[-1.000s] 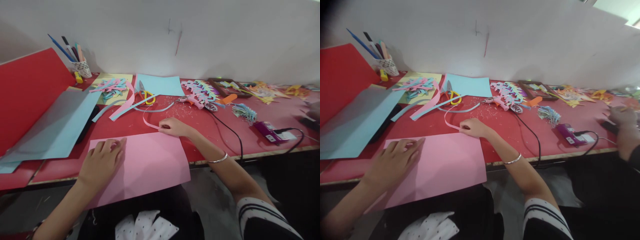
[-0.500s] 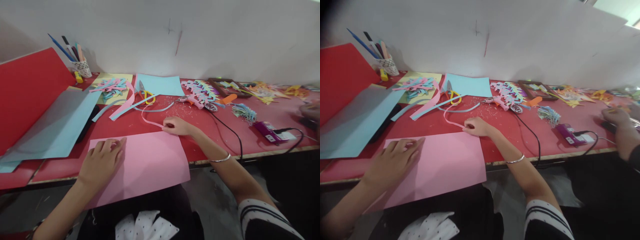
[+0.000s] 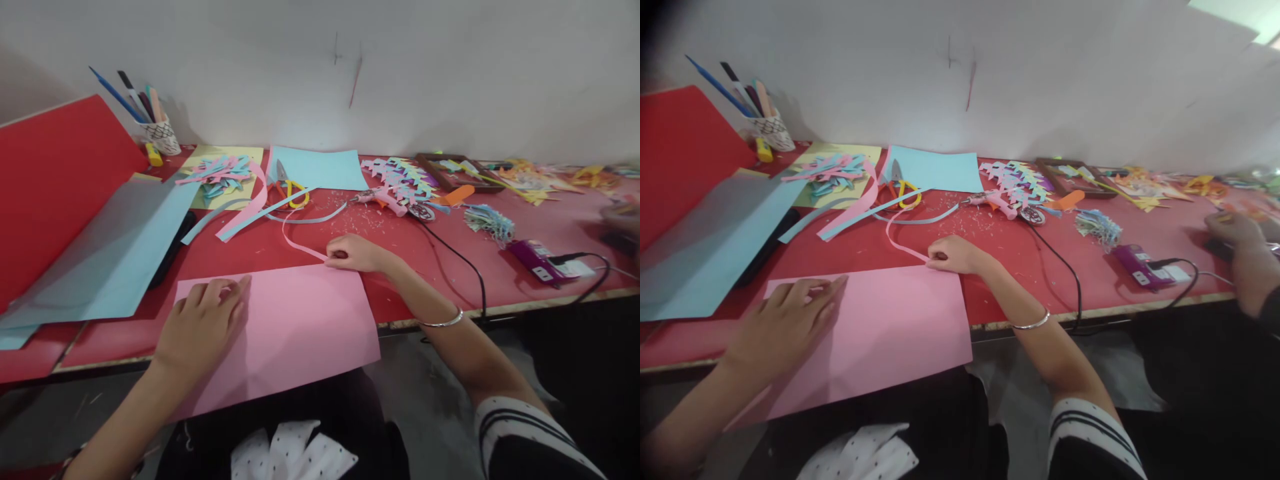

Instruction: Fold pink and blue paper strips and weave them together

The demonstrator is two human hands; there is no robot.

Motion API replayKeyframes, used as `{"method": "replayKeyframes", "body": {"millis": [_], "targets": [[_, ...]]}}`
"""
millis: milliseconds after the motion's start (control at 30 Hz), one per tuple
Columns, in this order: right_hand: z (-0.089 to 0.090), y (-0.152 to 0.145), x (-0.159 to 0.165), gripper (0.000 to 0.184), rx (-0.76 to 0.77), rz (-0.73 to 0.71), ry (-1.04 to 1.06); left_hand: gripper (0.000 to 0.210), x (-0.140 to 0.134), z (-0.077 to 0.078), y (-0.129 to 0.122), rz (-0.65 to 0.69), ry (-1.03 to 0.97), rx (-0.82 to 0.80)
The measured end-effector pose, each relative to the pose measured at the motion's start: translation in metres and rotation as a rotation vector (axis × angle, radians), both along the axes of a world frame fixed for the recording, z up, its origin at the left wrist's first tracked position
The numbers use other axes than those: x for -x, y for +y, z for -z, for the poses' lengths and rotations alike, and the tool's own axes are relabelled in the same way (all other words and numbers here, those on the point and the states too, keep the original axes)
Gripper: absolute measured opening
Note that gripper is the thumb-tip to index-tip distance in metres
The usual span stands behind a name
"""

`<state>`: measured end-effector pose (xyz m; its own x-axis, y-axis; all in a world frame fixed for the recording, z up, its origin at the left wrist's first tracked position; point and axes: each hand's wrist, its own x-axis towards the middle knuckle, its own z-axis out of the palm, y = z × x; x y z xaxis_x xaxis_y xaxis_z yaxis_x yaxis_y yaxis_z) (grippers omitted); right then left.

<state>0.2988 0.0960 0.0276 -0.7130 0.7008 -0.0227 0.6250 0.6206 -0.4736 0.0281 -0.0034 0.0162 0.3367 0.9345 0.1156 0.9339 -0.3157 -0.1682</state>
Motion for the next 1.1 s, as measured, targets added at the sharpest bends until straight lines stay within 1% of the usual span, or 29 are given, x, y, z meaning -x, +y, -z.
{"method": "replayKeyframes", "body": {"millis": [267,533,800,1000,1100], "targets": [[0.0009,-0.0022,0.0,0.026,-0.013,0.006,-0.02,0.043,-0.0006,-0.001,-0.0008,0.0,-0.009,-0.004],[0.002,-0.0015,-0.0002,0.026,-0.058,0.123,-0.062,0.042,-0.0004,-0.0009,-0.0011,-0.003,0.003,-0.015],[-0.0018,-0.0008,-0.006,0.023,-0.018,-0.005,-0.032,0.042,0.006,0.0016,-0.002,-0.011,0.008,-0.015],[-0.0019,0.0025,-0.0058,0.023,-0.001,-0.002,-0.036,0.043,0.0067,0.0002,-0.0032,-0.017,-0.014,0.003],[-0.0017,0.0037,-0.0065,0.023,0.002,0.035,-0.051,0.044,0.0066,-0.0005,-0.0036,-0.02,-0.009,0.006]]}}
